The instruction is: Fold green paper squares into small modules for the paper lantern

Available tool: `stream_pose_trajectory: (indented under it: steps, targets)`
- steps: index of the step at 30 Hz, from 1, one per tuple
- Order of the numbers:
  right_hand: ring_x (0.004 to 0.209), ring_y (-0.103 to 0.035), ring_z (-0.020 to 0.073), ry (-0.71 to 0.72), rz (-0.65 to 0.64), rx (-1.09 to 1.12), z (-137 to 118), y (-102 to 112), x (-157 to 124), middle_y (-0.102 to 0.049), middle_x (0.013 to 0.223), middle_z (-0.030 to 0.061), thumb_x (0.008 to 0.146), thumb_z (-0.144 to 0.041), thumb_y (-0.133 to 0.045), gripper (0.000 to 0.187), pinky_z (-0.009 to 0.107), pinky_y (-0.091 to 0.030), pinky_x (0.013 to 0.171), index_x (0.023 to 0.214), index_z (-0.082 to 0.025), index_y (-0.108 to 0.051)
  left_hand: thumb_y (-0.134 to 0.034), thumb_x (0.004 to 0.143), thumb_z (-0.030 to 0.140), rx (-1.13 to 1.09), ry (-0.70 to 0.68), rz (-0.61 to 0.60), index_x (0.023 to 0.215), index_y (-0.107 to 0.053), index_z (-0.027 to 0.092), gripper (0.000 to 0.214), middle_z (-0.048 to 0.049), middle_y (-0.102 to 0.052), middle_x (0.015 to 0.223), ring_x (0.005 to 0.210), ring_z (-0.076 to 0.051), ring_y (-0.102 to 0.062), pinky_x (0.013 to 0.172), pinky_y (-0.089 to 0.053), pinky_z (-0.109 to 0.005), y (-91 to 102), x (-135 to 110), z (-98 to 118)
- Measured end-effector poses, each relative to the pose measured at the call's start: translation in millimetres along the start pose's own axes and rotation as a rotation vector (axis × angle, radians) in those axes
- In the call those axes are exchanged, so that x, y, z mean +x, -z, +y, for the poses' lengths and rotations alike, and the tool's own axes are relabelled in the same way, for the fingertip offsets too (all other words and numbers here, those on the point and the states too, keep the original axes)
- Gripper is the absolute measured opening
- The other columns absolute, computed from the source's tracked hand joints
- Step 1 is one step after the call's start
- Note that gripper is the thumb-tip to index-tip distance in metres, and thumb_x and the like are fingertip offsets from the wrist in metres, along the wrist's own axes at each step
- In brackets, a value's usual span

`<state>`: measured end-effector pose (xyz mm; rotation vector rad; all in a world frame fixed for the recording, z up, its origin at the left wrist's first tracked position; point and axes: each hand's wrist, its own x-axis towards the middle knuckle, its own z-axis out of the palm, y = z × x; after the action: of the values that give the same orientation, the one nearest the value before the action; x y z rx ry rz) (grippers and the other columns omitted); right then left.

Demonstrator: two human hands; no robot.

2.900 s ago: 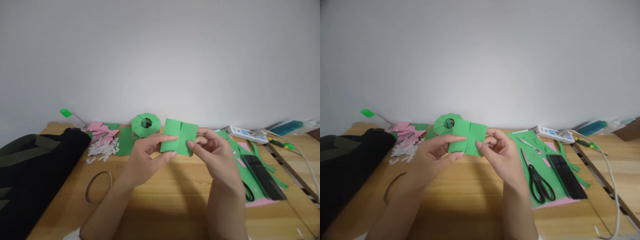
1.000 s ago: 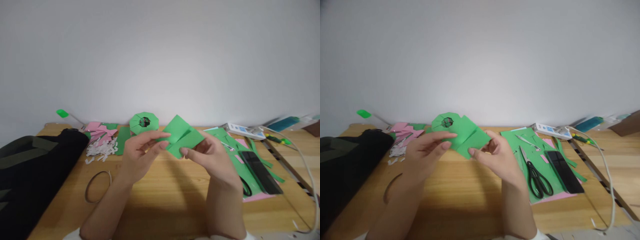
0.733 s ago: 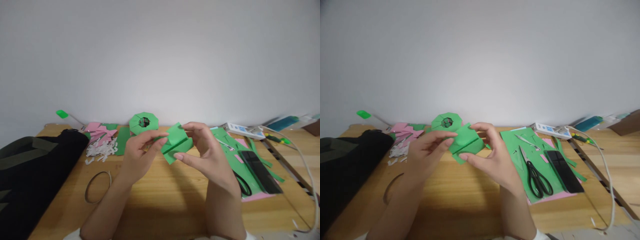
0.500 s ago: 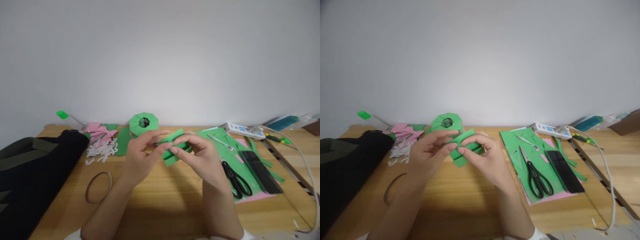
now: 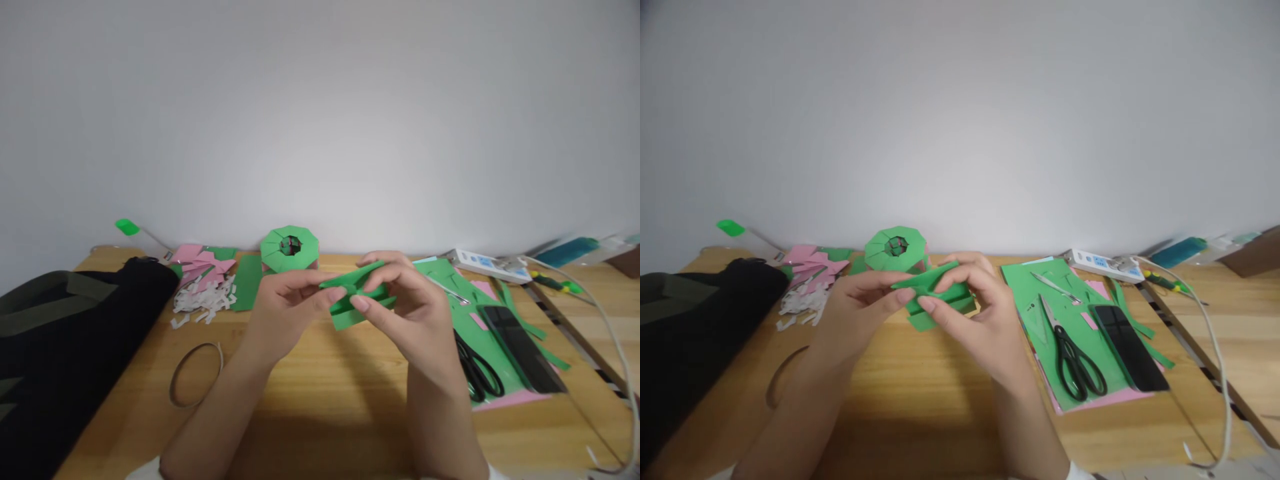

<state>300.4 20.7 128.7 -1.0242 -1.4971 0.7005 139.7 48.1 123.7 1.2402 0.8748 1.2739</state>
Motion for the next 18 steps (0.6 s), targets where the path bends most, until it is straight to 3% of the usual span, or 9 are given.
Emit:
stream_pose_trajectory:
  steps: [2, 5, 10, 18]
  targets:
    - [0.102, -0.058, 0.0199, -0.017, 0.058, 0.062, -1.0, -0.3, -0.5, -0.059, 0.107, 0.0030, 0.073, -0.022, -0.077, 0.023, 0.031, -0.049, 0.077, 0.086, -0.027, -0.059, -0.078, 0.063, 0.018, 0.008, 0.007, 0.011, 0.072, -0.078, 0.021, 0.009, 0.0004, -0.076, 0.068, 0.062, -0.016, -0.068, 0.057, -0.058, -0.026, -0.1, -0.2, 0.1]
    - [0.089, -0.061, 0.0168, -0.099, 0.081, 0.117, -1.1, -0.4, -1.2, -0.062, 0.103, 0.0009, 0.071, -0.022, -0.079, 0.042, 0.029, -0.051, 0.071, 0.106, -0.032, -0.056, -0.078, 0.064, 0.018, 0.021, 0.010, 0.008, 0.072, -0.078, 0.021, 0.008, -0.0003, -0.076, 0.068, 0.064, -0.017, -0.069, 0.059, -0.058, -0.027, -0.4, -0.9, 0.5]
    - [0.067, -0.060, 0.0148, -0.182, 0.042, 0.111, 1.4, -0.7, -1.2, -0.066, 0.074, -0.0003, 0.072, -0.026, -0.077, 0.014, 0.028, -0.051, 0.059, 0.082, -0.025, -0.066, -0.074, 0.070, 0.018, 0.044, -0.030, -0.055, 0.074, -0.078, 0.023, 0.008, 0.0008, -0.077, 0.071, 0.065, -0.016, -0.070, 0.060, -0.059, -0.026, -0.1, -1.8, 0.4]
    - [0.067, -0.062, 0.0139, -0.119, 0.038, 0.083, 2.9, 0.1, -1.1, -0.069, 0.072, -0.0015, 0.073, -0.019, -0.075, 0.009, 0.027, -0.051, 0.061, 0.077, -0.024, -0.069, -0.073, 0.072, 0.017, 0.049, -0.054, -0.078, 0.073, -0.078, 0.024, 0.009, 0.0016, -0.076, 0.069, 0.065, -0.015, -0.068, 0.059, -0.057, -0.025, 0.6, -2.6, -0.6]
